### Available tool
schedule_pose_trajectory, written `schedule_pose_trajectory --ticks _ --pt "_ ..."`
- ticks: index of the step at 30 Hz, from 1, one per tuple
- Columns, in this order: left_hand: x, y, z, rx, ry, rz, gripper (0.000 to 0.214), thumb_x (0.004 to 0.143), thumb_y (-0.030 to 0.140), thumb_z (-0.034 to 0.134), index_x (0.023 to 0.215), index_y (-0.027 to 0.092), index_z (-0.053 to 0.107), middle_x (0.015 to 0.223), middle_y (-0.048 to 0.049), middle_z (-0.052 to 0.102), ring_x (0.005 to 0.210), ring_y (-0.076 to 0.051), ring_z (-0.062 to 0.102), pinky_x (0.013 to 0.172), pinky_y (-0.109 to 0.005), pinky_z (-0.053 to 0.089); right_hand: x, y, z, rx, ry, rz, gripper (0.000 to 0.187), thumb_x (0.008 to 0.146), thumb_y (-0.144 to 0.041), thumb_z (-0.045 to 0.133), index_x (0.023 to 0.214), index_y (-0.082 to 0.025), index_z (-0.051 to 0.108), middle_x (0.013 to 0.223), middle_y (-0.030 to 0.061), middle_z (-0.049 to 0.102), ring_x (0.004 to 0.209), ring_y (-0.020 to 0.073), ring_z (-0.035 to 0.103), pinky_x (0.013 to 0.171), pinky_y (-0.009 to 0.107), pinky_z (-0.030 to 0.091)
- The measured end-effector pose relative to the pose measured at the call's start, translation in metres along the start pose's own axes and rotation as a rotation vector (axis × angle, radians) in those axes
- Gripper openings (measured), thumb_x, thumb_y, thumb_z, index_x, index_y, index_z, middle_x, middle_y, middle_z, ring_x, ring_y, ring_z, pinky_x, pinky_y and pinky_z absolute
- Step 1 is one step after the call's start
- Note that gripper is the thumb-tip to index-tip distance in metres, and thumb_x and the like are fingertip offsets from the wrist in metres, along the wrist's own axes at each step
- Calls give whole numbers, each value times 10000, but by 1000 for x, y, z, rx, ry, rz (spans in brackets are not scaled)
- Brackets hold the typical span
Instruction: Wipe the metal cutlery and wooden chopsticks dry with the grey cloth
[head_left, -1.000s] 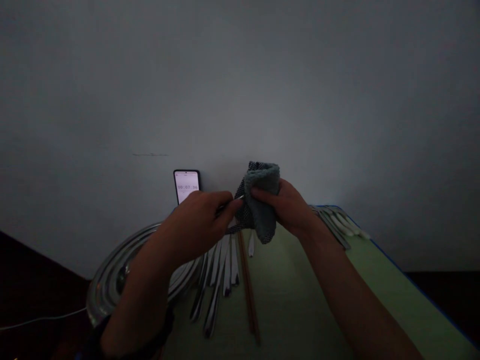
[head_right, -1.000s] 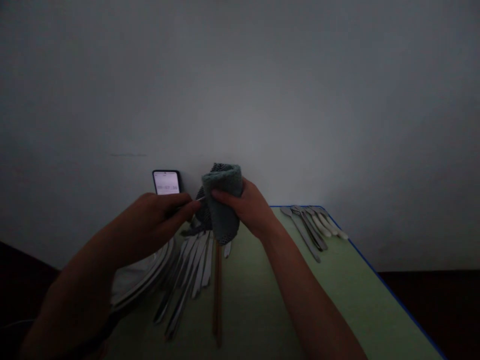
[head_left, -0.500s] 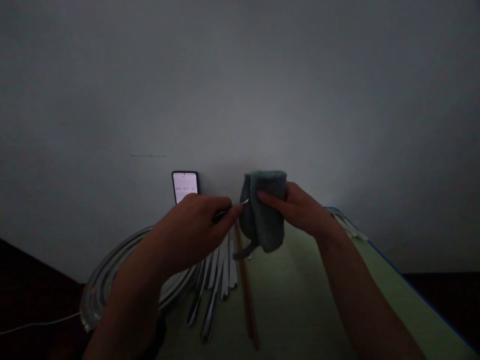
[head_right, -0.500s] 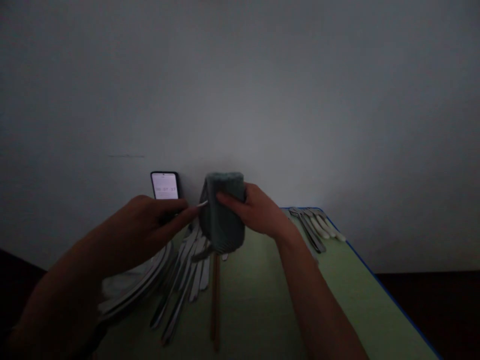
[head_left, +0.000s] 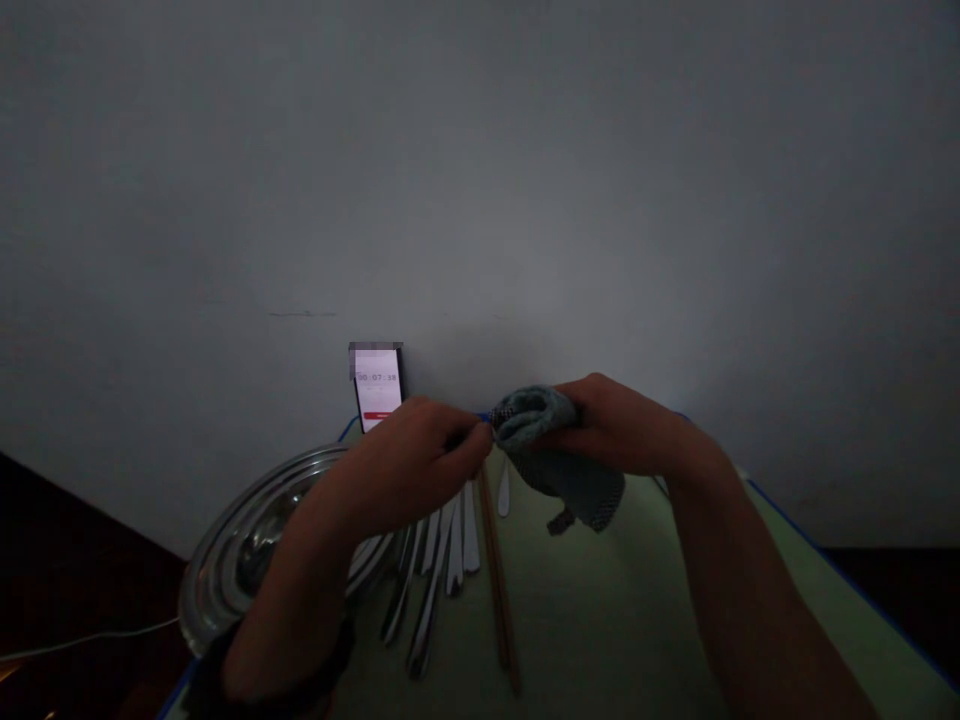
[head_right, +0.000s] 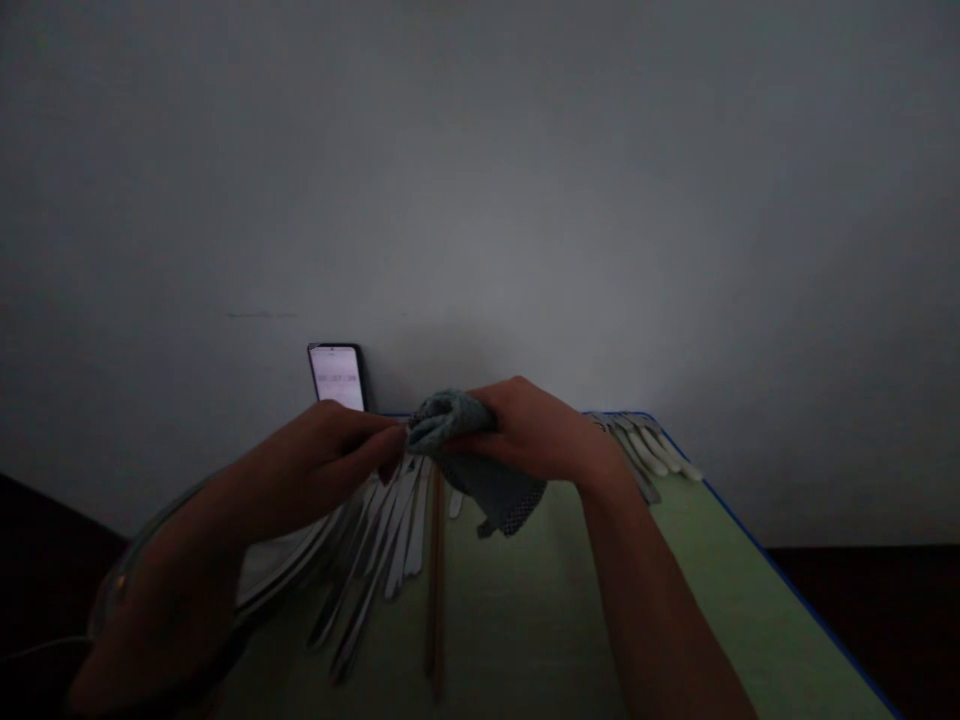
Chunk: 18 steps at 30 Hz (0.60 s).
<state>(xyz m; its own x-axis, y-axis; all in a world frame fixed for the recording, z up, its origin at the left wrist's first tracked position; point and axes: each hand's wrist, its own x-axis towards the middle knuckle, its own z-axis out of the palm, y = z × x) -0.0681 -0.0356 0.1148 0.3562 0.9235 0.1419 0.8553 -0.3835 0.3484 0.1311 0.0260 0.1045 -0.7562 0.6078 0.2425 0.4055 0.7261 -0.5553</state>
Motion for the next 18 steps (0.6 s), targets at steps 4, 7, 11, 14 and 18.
schedule_pose_trajectory --ticks 4,7,11,14,18 --pt "0 -3 -2 -106 43 -23 404 854 345 382 547 148 556 450 59 362 415 -63 342 421 -200 234 3 3 1 6 76 -70 205 780 -342 581 869 -185 678 719 -25 671 642 104 571 585 203 417" --pt "1 -4 -2 -252 94 -57 422 858 368 384 555 148 580 445 53 381 412 -66 351 417 -190 262 5 5 2 72 169 -119 217 794 -353 563 885 -193 679 775 -22 682 681 106 586 611 208 427" --pt "5 -4 0 -540 165 -139 509 884 439 320 571 148 598 451 43 371 413 -73 348 398 -191 275 15 2 13 216 500 -109 249 787 -395 560 853 -179 664 772 -8 656 686 115 564 625 230 432" --pt "9 0 5 -660 277 -159 453 877 410 339 546 160 522 472 47 354 432 -74 354 399 -189 287 26 -3 30 417 780 20 326 791 -481 516 746 -176 620 670 -6 594 611 111 510 566 237 413" --pt "13 10 10 -493 337 -89 385 872 341 348 525 179 379 494 53 366 449 -73 347 426 -204 285 39 -4 49 651 909 172 395 782 -557 473 657 -186 530 598 -18 511 555 100 455 522 235 391"
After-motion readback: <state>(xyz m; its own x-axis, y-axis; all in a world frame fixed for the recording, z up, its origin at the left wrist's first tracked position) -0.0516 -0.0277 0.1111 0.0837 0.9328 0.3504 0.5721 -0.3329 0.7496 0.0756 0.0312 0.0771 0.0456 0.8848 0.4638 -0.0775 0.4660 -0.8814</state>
